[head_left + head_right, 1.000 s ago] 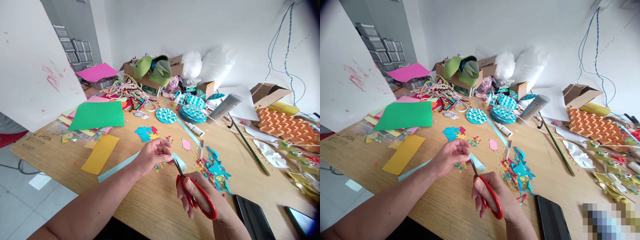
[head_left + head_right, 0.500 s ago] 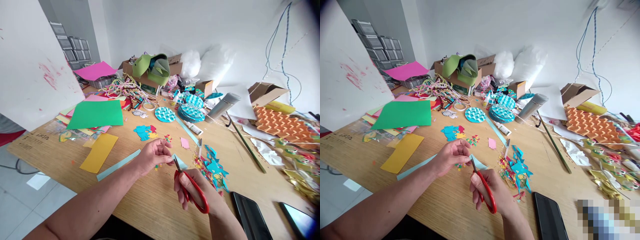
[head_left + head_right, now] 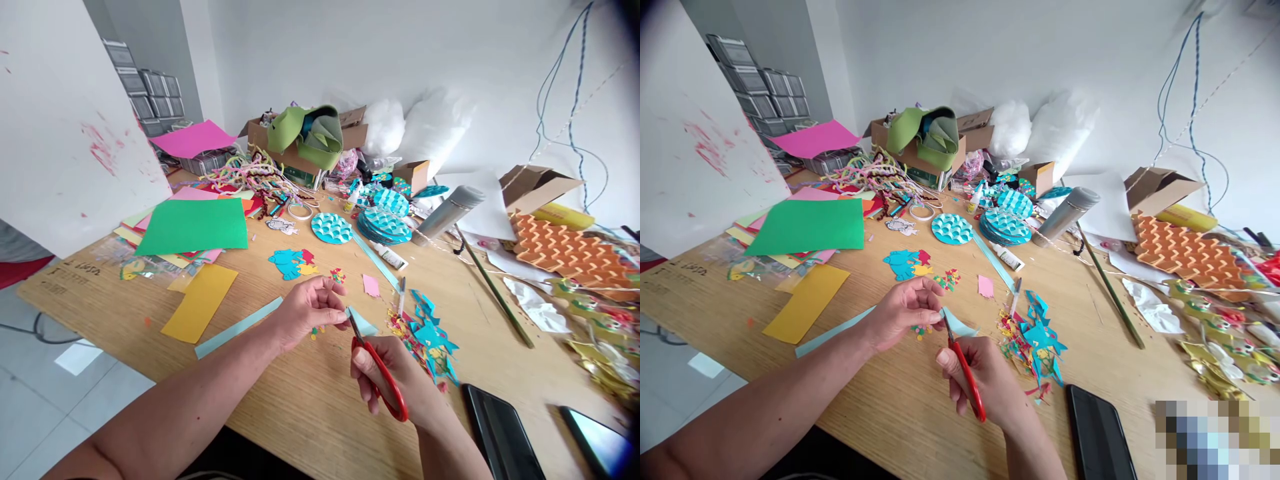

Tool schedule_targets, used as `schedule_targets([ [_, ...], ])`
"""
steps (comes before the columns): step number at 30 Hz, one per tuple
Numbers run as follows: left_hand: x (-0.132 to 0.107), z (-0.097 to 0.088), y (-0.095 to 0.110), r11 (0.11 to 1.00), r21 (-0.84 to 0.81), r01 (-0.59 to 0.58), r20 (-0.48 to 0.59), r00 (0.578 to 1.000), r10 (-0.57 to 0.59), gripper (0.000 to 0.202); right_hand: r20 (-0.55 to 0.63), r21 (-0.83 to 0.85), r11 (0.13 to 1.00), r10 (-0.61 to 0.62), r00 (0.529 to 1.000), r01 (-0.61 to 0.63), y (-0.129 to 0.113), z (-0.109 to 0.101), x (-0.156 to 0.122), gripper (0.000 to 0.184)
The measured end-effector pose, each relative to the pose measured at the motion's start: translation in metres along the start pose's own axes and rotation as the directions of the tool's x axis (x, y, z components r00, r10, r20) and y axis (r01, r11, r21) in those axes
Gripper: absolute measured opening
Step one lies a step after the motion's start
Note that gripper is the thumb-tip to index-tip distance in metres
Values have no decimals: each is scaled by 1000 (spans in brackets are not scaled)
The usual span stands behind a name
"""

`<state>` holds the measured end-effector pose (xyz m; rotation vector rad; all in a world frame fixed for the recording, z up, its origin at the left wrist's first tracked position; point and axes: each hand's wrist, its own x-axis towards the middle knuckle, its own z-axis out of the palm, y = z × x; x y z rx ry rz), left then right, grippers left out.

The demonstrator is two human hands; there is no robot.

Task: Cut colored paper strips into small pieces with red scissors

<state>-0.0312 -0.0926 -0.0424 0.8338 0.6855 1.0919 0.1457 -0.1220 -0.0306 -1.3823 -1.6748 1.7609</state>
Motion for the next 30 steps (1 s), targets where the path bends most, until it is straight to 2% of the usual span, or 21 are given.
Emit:
schedule_targets([
  [17, 1, 0, -2, 1000, -8, -5, -15, 1000, 5, 36, -21, -28, 1000, -12, 1000, 11, 12, 0, 6, 52],
  [30, 1, -1, -3, 999, -2, 33, 17, 999, -33, 38, 6, -61, 998, -29, 1000, 30, 9, -2, 4, 53],
])
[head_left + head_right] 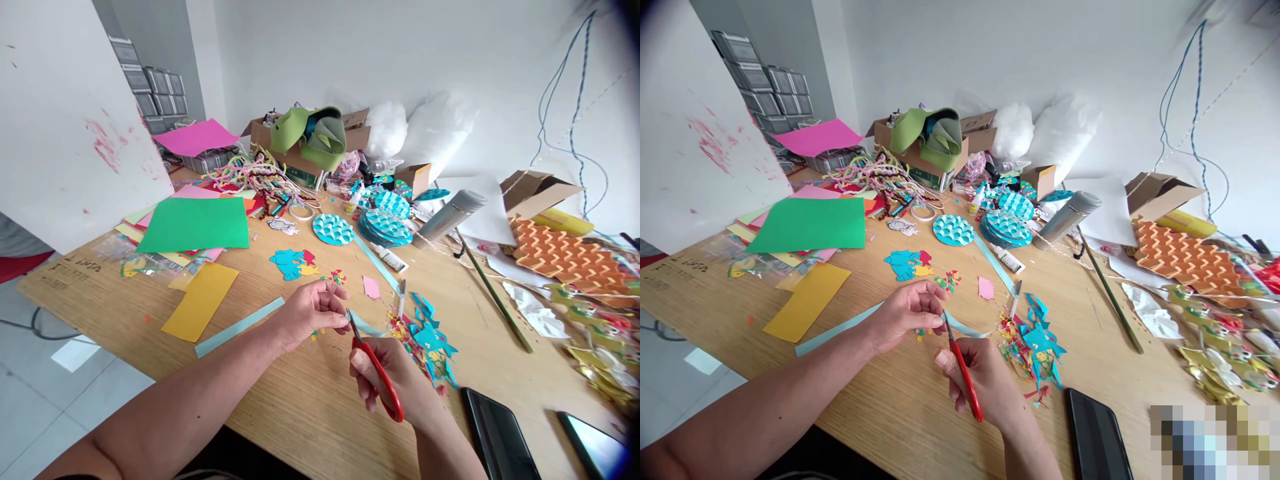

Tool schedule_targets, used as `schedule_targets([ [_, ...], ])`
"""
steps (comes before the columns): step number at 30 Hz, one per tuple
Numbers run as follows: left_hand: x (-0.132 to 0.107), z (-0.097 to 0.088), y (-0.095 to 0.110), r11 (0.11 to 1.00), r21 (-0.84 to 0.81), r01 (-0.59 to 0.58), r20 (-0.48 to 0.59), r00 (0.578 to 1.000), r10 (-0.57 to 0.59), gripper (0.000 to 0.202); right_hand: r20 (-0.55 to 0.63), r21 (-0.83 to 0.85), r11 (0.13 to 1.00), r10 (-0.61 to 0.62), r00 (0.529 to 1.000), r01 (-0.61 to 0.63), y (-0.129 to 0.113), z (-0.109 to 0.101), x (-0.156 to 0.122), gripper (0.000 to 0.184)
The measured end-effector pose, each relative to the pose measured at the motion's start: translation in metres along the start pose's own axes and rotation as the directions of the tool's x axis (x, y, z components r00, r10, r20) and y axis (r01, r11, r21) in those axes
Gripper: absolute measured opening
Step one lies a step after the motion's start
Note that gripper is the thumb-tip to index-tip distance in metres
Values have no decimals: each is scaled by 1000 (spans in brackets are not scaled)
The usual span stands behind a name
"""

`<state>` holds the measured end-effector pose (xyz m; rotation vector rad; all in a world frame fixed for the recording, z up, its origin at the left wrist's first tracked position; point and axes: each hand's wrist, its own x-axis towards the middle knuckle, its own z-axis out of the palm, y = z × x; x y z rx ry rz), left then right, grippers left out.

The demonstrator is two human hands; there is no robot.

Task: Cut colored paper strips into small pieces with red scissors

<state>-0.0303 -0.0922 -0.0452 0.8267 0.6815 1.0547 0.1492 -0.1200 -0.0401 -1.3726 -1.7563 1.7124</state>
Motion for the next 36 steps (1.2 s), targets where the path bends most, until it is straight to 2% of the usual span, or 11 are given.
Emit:
schedule_targets([
  [14, 1, -2, 0, 1000, 12, -5, -5, 1000, 5, 38, -18, 10, 999, 35, 999, -35, -2, 2, -2, 55],
  [24, 1, 0, 1, 1000, 7, 15, 10, 1000, -15, 39, -25, -19, 1000, 17, 1000, -17, -10, 2, 0, 55],
  [36, 1, -1, 1, 1000, 8, 15, 6, 1000, -15, 39, -31, -25, 998, 52, 998, -52, -6, 3, -2, 56],
])
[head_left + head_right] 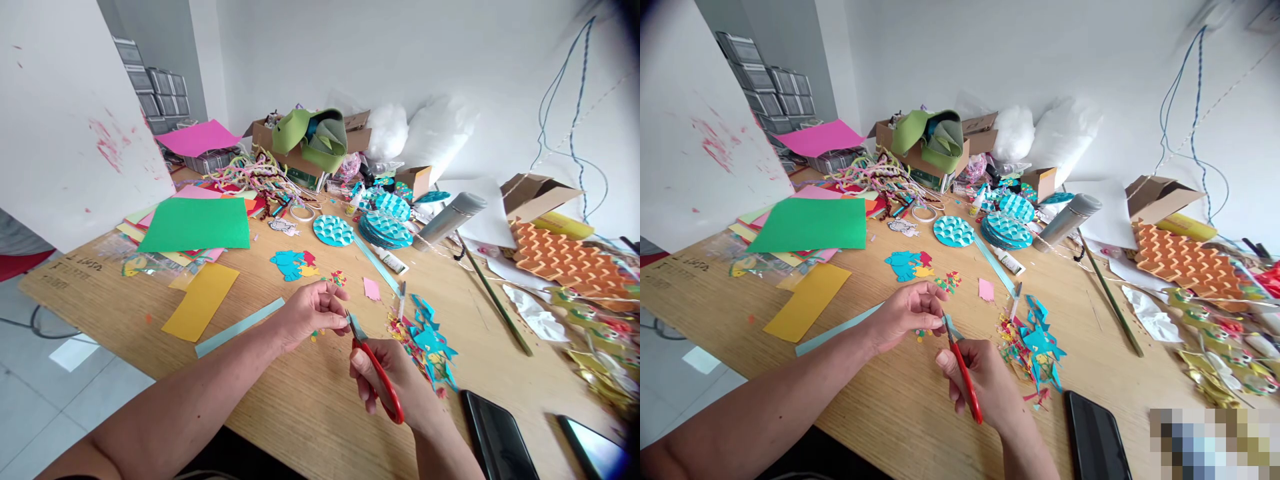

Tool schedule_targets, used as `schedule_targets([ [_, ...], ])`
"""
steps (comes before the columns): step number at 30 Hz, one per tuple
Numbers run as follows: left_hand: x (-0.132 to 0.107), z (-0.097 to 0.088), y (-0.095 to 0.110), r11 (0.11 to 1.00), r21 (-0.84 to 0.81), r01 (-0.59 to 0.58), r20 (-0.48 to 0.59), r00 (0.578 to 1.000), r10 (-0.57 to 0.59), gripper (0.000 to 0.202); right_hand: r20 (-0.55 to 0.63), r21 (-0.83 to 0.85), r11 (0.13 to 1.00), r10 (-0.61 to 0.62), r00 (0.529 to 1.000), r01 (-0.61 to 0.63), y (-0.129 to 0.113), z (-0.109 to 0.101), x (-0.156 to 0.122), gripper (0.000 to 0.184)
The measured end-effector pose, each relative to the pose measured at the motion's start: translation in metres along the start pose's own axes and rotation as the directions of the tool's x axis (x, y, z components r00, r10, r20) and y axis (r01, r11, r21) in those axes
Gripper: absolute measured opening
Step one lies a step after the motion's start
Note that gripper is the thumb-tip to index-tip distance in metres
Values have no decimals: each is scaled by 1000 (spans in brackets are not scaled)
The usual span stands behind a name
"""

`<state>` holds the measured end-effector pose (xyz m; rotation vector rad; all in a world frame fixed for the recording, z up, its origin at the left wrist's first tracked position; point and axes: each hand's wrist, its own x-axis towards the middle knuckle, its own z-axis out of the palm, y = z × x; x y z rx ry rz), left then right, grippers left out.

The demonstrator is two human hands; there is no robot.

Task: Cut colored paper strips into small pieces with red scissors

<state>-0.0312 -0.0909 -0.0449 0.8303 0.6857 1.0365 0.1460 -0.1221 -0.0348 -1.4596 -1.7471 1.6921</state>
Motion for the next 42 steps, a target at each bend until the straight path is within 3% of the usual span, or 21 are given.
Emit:
schedule_targets([
  [16, -1, 0, -3, 1000, -10, -13, 15, 1000, 13, 39, -3, -14, 998, -57, 998, 57, 0, 2, 2, 54],
  [42, -1, 1, 0, 1000, -15, 5, -13, 1000, -5, 39, -36, -12, 1000, -16, 999, 16, 5, 3, 3, 53],
])
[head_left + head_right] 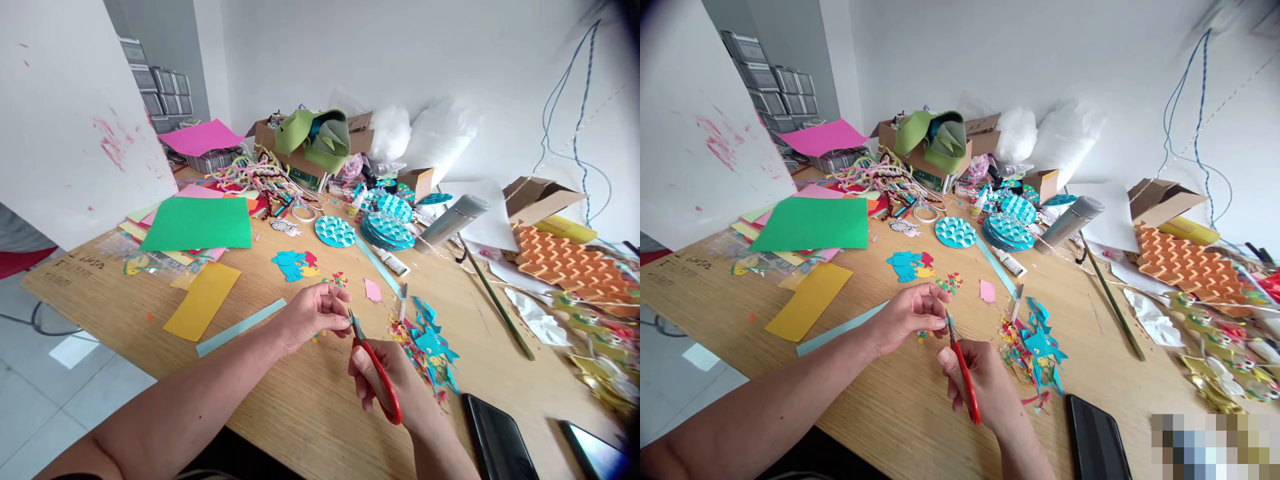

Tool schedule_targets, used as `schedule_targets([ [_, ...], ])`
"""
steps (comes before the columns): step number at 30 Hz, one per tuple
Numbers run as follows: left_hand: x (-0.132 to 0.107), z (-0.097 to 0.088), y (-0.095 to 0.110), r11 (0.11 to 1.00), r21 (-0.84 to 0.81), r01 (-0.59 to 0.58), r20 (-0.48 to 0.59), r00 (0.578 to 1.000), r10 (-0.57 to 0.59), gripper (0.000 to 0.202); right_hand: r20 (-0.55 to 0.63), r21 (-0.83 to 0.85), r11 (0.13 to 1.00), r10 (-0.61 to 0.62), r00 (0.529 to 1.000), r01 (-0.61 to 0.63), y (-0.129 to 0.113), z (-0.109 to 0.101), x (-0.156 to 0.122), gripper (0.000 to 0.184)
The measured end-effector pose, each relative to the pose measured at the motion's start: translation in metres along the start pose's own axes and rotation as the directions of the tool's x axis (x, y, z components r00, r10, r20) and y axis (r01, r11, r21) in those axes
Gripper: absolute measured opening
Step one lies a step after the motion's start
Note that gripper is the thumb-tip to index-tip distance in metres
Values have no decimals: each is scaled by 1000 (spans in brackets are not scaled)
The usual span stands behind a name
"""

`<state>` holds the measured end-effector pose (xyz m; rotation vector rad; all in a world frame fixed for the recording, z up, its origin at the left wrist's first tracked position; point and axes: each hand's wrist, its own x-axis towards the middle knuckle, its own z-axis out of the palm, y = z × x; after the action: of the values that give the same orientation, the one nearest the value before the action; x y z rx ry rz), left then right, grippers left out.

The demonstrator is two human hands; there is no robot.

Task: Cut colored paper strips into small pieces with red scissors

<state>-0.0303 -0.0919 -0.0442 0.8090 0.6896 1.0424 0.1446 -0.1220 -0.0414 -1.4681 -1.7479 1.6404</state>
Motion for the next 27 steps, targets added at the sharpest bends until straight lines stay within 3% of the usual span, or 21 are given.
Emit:
schedule_targets([
  [5, 0, 0, -1, 1000, 5, 13, 15, 1000, -13, 39, 14, -36, 998, -49, 999, 49, -2, -1, 0, 54],
  [14, 0, -2, 0, 999, 45, 12, 35, 999, -13, 38, 16, -22, 1000, -6, 1000, 6, -2, -2, -3, 55],
  [27, 0, -1, 3, 991, 131, 8, -59, 998, 0, 36, 15, -16, 1000, 23, 1000, -23, -1, -1, -2, 53],
])
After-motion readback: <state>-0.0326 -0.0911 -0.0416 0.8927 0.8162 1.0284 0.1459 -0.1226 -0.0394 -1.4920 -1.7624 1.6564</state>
